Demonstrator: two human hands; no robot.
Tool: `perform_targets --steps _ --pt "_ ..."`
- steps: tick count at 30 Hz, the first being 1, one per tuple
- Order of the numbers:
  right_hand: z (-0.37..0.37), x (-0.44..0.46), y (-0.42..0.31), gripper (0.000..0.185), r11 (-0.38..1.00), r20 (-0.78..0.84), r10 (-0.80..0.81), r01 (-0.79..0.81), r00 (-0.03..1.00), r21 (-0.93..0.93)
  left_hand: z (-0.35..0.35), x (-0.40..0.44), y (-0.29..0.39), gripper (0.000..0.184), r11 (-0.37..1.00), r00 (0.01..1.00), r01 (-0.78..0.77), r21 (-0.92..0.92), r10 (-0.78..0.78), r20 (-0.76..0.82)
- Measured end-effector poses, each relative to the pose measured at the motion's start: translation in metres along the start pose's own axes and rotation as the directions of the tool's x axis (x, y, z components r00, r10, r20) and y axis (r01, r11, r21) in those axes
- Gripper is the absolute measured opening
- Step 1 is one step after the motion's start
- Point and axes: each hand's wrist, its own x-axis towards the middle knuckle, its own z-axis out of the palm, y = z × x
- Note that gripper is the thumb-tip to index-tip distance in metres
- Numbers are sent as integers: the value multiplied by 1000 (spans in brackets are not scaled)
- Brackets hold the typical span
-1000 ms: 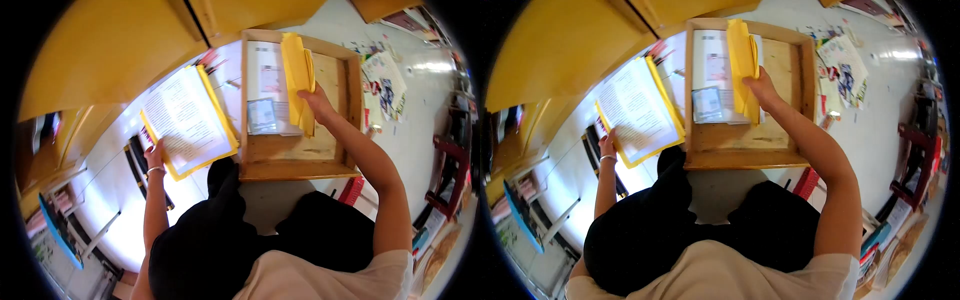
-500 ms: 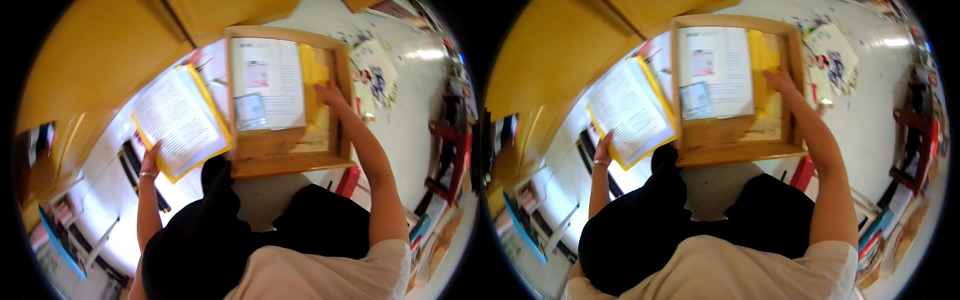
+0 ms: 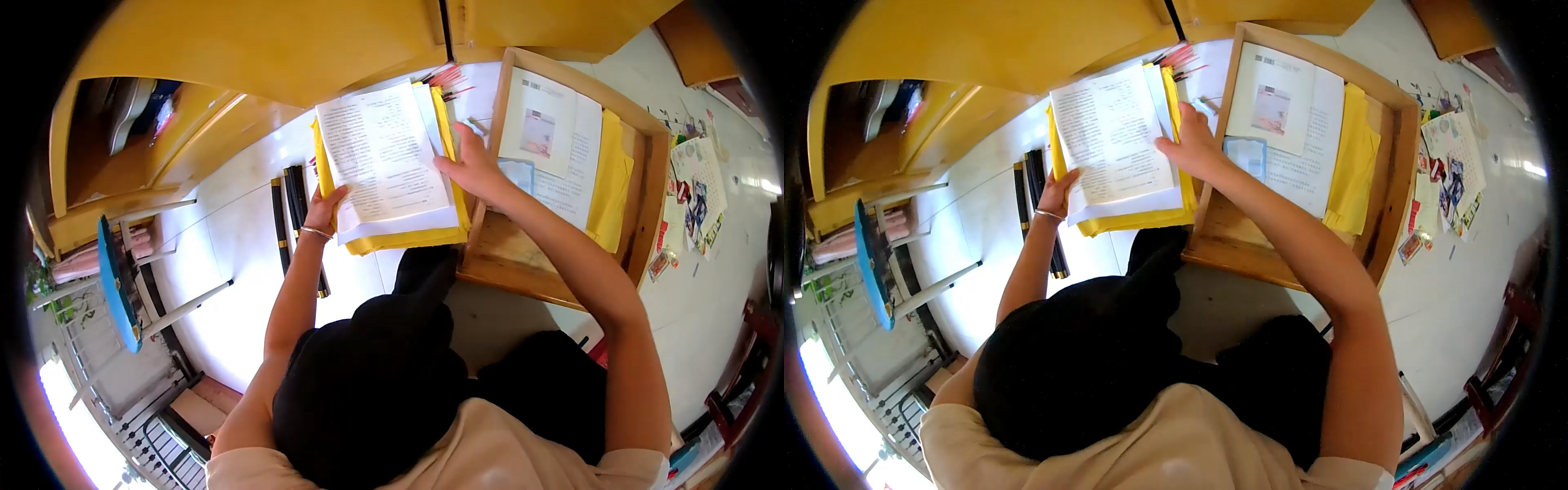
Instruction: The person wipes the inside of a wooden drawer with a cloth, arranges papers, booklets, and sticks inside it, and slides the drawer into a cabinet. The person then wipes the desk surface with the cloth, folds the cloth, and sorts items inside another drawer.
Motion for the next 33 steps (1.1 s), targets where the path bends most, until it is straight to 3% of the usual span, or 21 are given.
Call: perform_targets --steps 1,2,4,5,7,8,9,10,11,13,14,17,18,25,26,27,33 --pt "10 5 -1 73 994 3 98 -98 995 -47 -2 -3 0 39 999 1000 9 -34 -10 -6" --pt "14 7 0 73 994 4 96 -95 995 -44 -3 -5 -1 38 998 1000 20 -67 -20 -9" --pt "12 1 -12 87 921 125 349 -364 929 139 -1 -17 3 37 994 1000 21 -112 -21 -1" --pt "8 -2 -17 87 921 125 348 -364 929 139 1 -23 4 37 987 1000 24 -158 -24 8" --pt "2 -6 -25 91 779 274 342 -434 899 452 -2 -28 2 37 988 999 11 -154 -5 41" --pt "3 -5 -23 91 779 271 346 -436 898 451 -3 -32 1 38 985 999 36 -168 -30 44" --pt "2 -5 -24 84 921 40 221 -222 974 321 0 -35 3 39 982 997 60 -181 -51 53" --pt "-1 -7 -24 77 992 -167 44 -22 985 126 4 -37 4 41 985 996 82 -149 -78 35" --pt "-10 -9 -22 77 993 -177 45 -24 983 119 10 -38 3 41 985 996 85 -150 -79 48" --pt "-45 -20 -45 58 974 -159 -225 218 961 -59 30 -43 6 41 973 983 112 -200 -79 167" --pt "-56 -24 -45 45 970 -208 -243 232 948 -76 39 -41 5 41 976 976 101 -191 -60 207" --pt "-85 -31 -40 42 975 -174 -173 144 969 -167 63 -41 6 42 971 957 130 -198 -71 282" --pt "-90 -38 -48 39 998 -217 -52 44 975 -41 68 -39 3 41 967 949 149 -205 -82 303" --pt "-108 -74 -44 48 1000 -189 24 -22 982 16 101 -37 -20 38 991 922 101 -90 -59 382" --pt "-106 -80 -48 52 955 -216 -84 16 973 -297 101 -38 -22 37 989 923 109 -98 -64 379" --pt "-106 -84 -48 56 814 -205 -194 41 959 -579 104 -40 -24 37 990 922 110 -89 -68 382" --pt "-91 -100 -39 75 767 -56 -173 98 983 -634 110 -47 -26 32 985 918 147 -93 -101 384"
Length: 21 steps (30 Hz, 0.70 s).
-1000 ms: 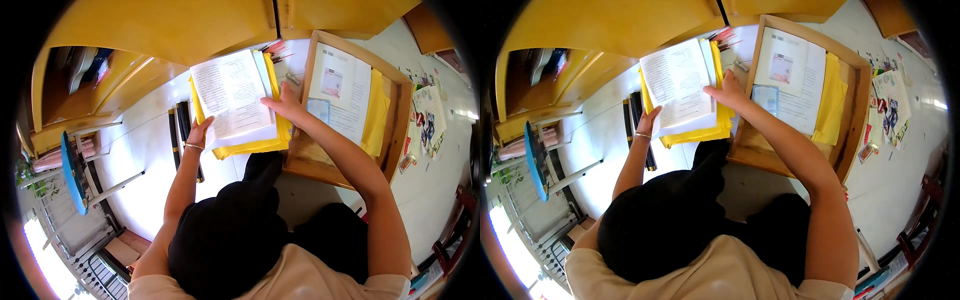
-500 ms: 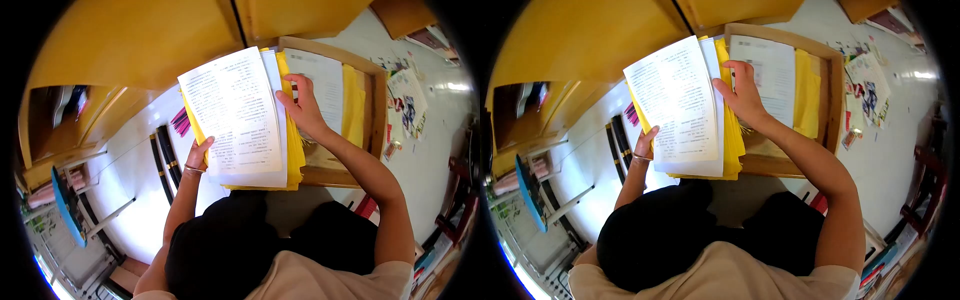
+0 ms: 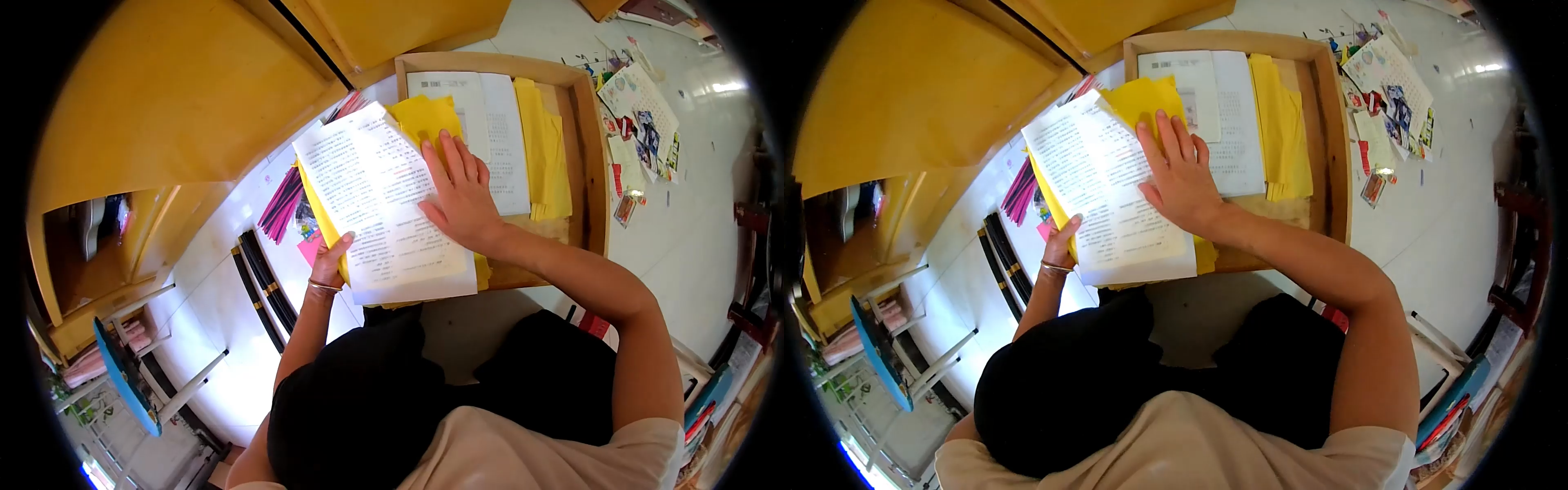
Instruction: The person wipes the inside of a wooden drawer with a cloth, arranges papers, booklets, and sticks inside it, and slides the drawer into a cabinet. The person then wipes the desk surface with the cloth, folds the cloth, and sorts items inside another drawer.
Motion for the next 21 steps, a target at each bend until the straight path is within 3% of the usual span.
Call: perform_targets --steps 9,11,15,17,18,20,21 --pt "11 -5 8 74 978 -70 22 -7 997 211 -4 -1 -11 32 999 998 30 14 -29 -49" --pt "9 -5 11 72 896 -72 -30 59 997 439 -5 0 -13 34 1000 999 21 4 -20 -41" --pt "18 1 18 71 815 -156 79 26 985 579 -10 1 -16 36 999 999 27 17 -27 -27" --pt "21 5 23 72 404 -29 360 -127 933 906 -11 1 -16 38 998 996 47 36 -44 -76" --pt "22 7 23 72 404 -32 364 -127 931 906 -10 2 -15 38 998 996 50 39 -47 -72" --pt "25 11 21 73 79 202 336 -241 920 967 -8 0 -14 37 998 999 31 50 -28 -47" --pt "31 11 18 73 79 203 341 -243 918 967 -7 -1 -12 37 998 998 35 50 -33 -44"
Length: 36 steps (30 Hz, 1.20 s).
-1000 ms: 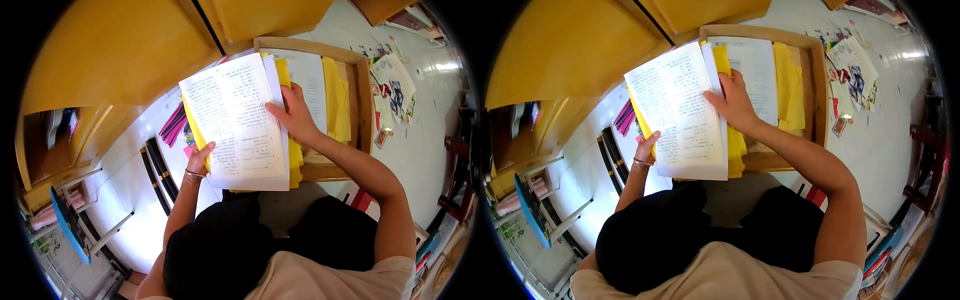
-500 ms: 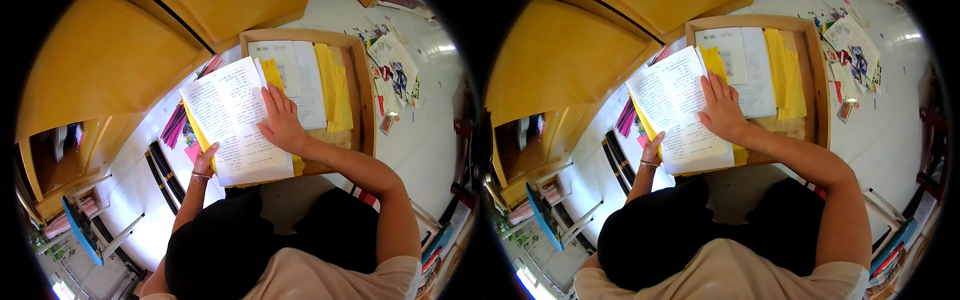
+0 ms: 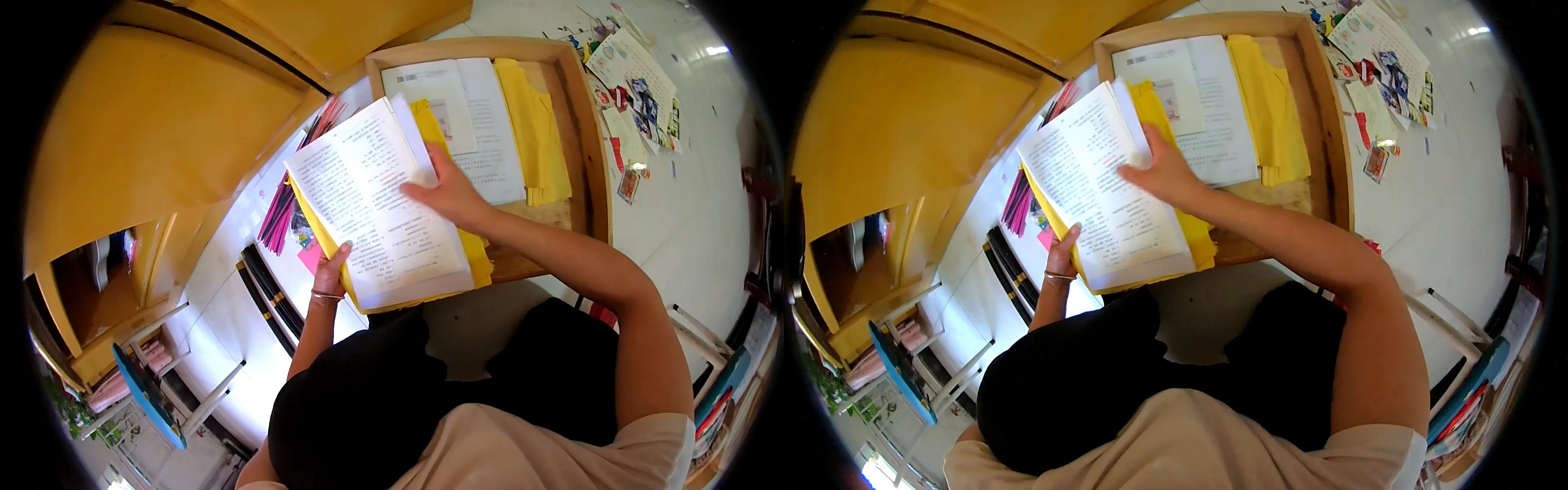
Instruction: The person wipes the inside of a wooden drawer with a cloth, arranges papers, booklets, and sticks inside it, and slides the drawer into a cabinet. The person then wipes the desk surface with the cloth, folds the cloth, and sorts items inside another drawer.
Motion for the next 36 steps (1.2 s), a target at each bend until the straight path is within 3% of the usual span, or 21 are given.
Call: perform_targets --steps 2,5,6,8,11,12,13,15,19,21,23,25,27,29,33,35,36 --pt "4 2 9 68 930 157 -23 78 987 -358 4 1 3 39 999 999 -26 27 25 28" --pt "-2 2 1 62 898 91 117 -66 989 -435 -4 3 1 39 999 999 -32 7 32 14" --pt "-11 6 -1 62 898 90 118 -68 989 -434 -3 3 2 39 999 999 -31 7 31 14" --pt "-48 21 -5 60 944 66 -28 48 997 -327 -2 1 4 39 1000 1000 -12 21 12 1" --pt "-101 29 -60 61 945 -38 181 -185 983 -270 -5 3 7 38 996 999 -14 90 10 39" --pt "-142 46 -37 62 956 -10 30 -32 999 -291 -6 1 11 35 994 1000 -18 110 16 20" --pt "-161 47 -35 64 980 -25 42 -46 999 -193 -15 1 16 35 994 1000 -22 110 20 18" --pt "-181 48 -29 67 966 -128 112 -138 985 -219 -38 -2 29 32 989 994 -8 149 24 -106" --pt "-169 51 -22 67 975 -196 132 -163 972 -148 -81 -28 63 32 981 945 -138 135 171 -278" --pt "-163 61 -5 67 951 -214 78 -137 974 -278 -92 -40 76 35 972 945 -210 104 229 -232" --pt "-150 68 1 70 960 -268 49 -119 962 -253 -99 -46 79 43 965 934 -205 162 242 -263" --pt "-137 69 -8 72 988 -331 58 -101 942 -115 -86 -45 79 47 960 929 -234 156 268 -256" --pt "-140 68 -12 70 974 -391 10 -98 920 -206 -80 -40 77 48 958 939 -256 133 279 -202" --pt "-153 65 -9 68 903 -385 91 -239 919 -357 -71 -36 73 49 961 945 -246 127 267 -190" --pt "-157 50 0 56 837 -442 28 -263 896 -480 -57 -28 73 50 972 970 -190 136 207 -124" --pt "-153 49 8 42 946 -412 73 -194 908 -261 -47 -25 74 50 970 975 -184 156 201 -99" --pt "-140 49 -1 35 965 -487 65 -178 871 -190 -48 -22 72 50 970 974 -192 152 207 -95"
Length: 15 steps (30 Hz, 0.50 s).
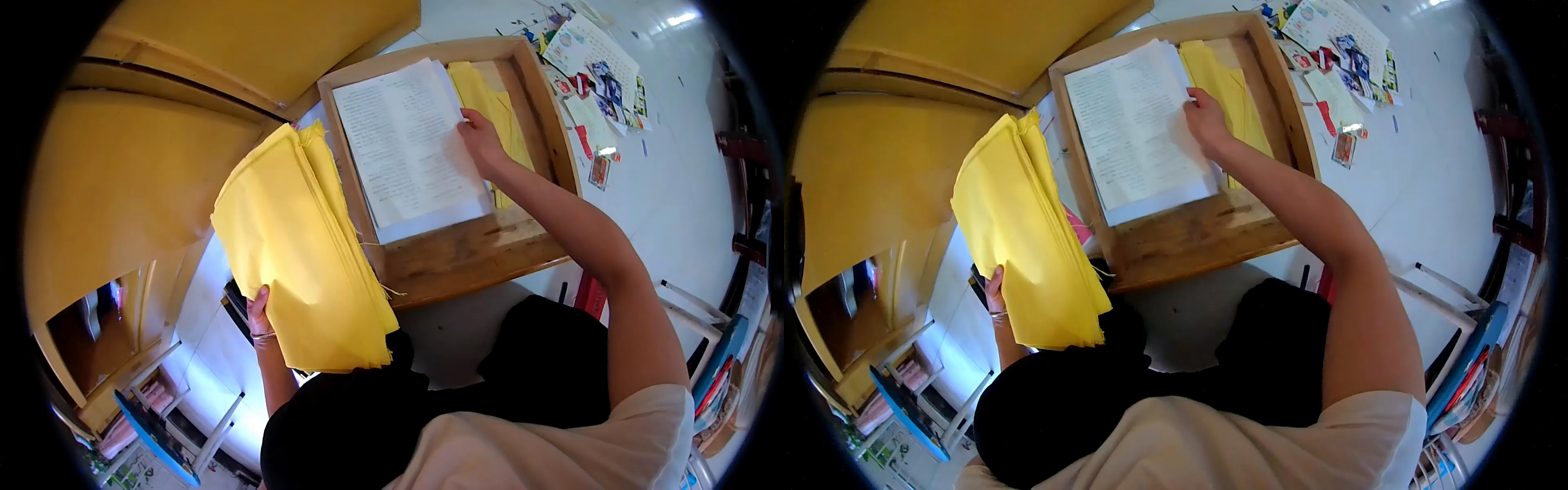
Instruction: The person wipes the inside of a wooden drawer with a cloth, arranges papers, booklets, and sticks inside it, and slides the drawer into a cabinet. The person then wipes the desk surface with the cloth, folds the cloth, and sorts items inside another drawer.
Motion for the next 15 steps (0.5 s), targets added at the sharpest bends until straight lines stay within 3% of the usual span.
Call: perform_targets --steps 4,6,7,10,12,13,15 --pt "3 27 0 38 976 26 74 -78 997 206 4 7 -6 49 999 999 9 -32 -8 32" --pt "0 33 -3 43 865 201 225 -290 953 408 12 7 -4 48 999 999 27 -35 -26 41" --pt "1 31 -7 43 865 200 226 -291 953 409 19 7 -3 48 998 998 44 -41 -42 47" --pt "2 16 -25 44 912 129 177 -212 976 352 43 9 1 47 985 994 59 -164 -43 97" --pt "5 2 -40 48 992 -53 60 -66 997 -104 51 22 -4 46 988 991 101 -118 -90 96" --pt "5 -12 -50 48 993 -42 61 -65 997 -103 57 27 -6 45 986 985 151 -77 -143 95" --pt "-5 -44 -72 55 982 123 -187 181 975 61 96 40 -4 39 969 975 160 -190 -124 186"
